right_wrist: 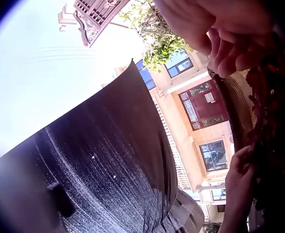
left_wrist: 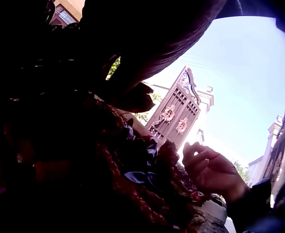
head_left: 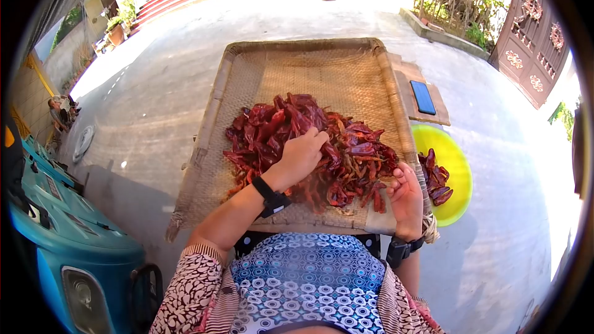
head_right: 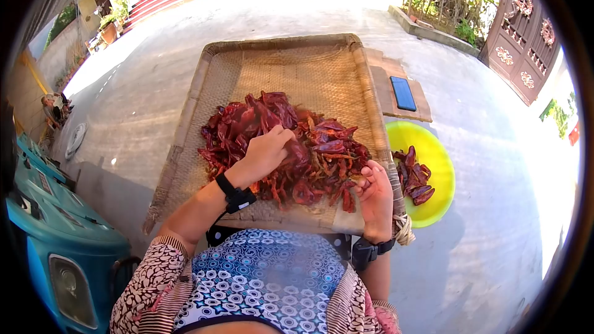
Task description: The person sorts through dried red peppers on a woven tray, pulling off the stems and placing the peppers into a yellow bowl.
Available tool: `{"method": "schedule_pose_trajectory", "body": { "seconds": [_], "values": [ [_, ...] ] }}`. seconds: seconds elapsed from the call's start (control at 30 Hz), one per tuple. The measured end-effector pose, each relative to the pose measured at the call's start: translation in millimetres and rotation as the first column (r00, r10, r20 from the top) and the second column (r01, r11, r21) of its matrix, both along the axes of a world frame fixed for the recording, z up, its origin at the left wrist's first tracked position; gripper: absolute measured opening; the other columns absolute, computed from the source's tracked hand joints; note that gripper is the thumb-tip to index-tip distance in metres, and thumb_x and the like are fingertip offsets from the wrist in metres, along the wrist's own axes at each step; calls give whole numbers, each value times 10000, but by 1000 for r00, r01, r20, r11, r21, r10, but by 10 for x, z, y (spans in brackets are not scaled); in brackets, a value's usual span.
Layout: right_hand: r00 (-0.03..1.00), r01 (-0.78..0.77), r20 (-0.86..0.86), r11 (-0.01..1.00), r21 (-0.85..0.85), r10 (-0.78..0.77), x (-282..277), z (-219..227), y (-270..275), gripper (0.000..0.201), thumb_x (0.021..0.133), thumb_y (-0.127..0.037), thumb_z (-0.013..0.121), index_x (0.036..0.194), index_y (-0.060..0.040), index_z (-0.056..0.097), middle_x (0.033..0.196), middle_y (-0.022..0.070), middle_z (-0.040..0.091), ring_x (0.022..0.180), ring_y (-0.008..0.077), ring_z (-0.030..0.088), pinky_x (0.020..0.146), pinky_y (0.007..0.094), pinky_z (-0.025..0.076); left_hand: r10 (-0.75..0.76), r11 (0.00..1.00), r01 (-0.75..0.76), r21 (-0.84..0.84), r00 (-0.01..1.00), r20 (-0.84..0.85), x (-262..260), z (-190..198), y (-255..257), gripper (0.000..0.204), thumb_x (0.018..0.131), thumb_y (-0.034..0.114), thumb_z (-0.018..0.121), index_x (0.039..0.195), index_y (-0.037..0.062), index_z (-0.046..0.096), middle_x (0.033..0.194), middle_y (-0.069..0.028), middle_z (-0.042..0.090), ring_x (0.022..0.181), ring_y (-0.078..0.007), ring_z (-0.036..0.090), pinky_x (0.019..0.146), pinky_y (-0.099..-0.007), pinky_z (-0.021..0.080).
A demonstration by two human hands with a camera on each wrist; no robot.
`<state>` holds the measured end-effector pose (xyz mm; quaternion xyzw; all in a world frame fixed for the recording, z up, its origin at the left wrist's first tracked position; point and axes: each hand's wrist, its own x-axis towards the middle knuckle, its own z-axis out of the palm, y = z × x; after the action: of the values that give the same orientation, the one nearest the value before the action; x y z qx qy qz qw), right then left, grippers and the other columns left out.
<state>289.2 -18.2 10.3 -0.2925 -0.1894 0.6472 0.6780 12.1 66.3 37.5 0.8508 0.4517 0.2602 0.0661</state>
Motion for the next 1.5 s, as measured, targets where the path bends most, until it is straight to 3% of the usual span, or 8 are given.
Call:
{"method": "schedule_pose_trajectory", "body": {
  "seconds": [0.2, 0.33, 0.43, 0.57, 1.03, 1.2, 1.33, 1.5],
  "values": [
    [921, -170, 361, 985, 43, 143, -229, 78, -81, 208, 978, -161, 528, 1157, -57, 544, 904, 30, 622, 714, 99, 570, 661, 225, 461, -138, 990, 139, 13, 956, 260, 165, 238, -361, 268, 811, 85, 631, 1071, 121, 578, 960, -91, 562, 805, -317, 629, 653, -394, 518],
    [715, -313, 674, 947, 69, 187, -420, 123, -141, 333, 927, -150, 622, 1221, -40, 509, 873, 29, 620, 718, 87, 578, 653, 233, 464, -153, 988, 149, 45, 983, 102, 308, 170, -549, 217, 782, 119, 651, 994, 124, 604, 911, -75, 547, 723, -292, 629, 559, -386, 511],
    [427, -456, 889, 888, 55, 165, -570, 228, -213, 426, 922, -185, 662, 1267, -26, 467, 912, 17, 576, 744, 93, 547, 682, 228, 456, -155, 986, 152, 62, 987, 33, 324, 63, -558, 204, 751, 94, 639, 952, 117, 612, 888, -80, 535, 688, -287, 624, 542, -394, 500],
    [378, -374, 923, 924, 74, 79, -677, 290, -254, 355, 900, -123, 658, 1219, -24, 536, 863, 39, 623, 751, 91, 583, 675, 249, 484, -141, 987, 139, 82, 990, 20, 294, -26, -551, 198, 731, 75, 647, 923, 102, 612, 897, -88, 534, 672, -284, 623, 524, -383, 494],
    [712, -15, 700, 997, 78, -44, -372, 148, -104, 270, 1021, -237, 481, 1132, -12, 580, 831, 57, 643, 636, 89, 576, 607, 214, 469, -84, 996, 92, -16, 958, 275, 305, 65, -643, 278, 825, 125, 673, 1090, 100, 591, 1013, -104, 574, 824, -315, 625, 667, -385, 529],
    [929, 326, 182, 945, 5, -321, 32, 45, 16, 346, 1012, -307, 488, 1259, -66, 503, 1013, 57, 641, 708, 112, 566, 672, 257, 488, -100, 990, 126, -70, 949, 299, 255, 47, -646, 255, 849, 116, 658, 1090, 85, 582, 1022, -107, 582, 838, -313, 621, 682, -374, 520],
    [970, 236, -32, 967, -93, -240, 173, -45, 19, 351, 1009, -289, 487, 1279, -65, 508, 1077, 58, 642, 740, 114, 578, 693, 263, 489, -129, 988, 153, -36, 920, 371, 298, 48, -654, 218, 874, 85, 633, 1083, 58, 575, 1010, -125, 579, 849, -323, 614, 695, -371, 514],
    [891, -133, 443, 990, 51, 97, -190, -6, -73, 279, 1006, -220, 502, 1212, -36, 541, 994, 57, 655, 720, 104, 593, 673, 244, 488, -149, 974, 208, -90, 886, 439, 317, 60, -654, 187, 894, 71, 620, 1071, 35, 571, 1002, -139, 582, 853, -304, 612, 714, -357, 500]
  ]
}}
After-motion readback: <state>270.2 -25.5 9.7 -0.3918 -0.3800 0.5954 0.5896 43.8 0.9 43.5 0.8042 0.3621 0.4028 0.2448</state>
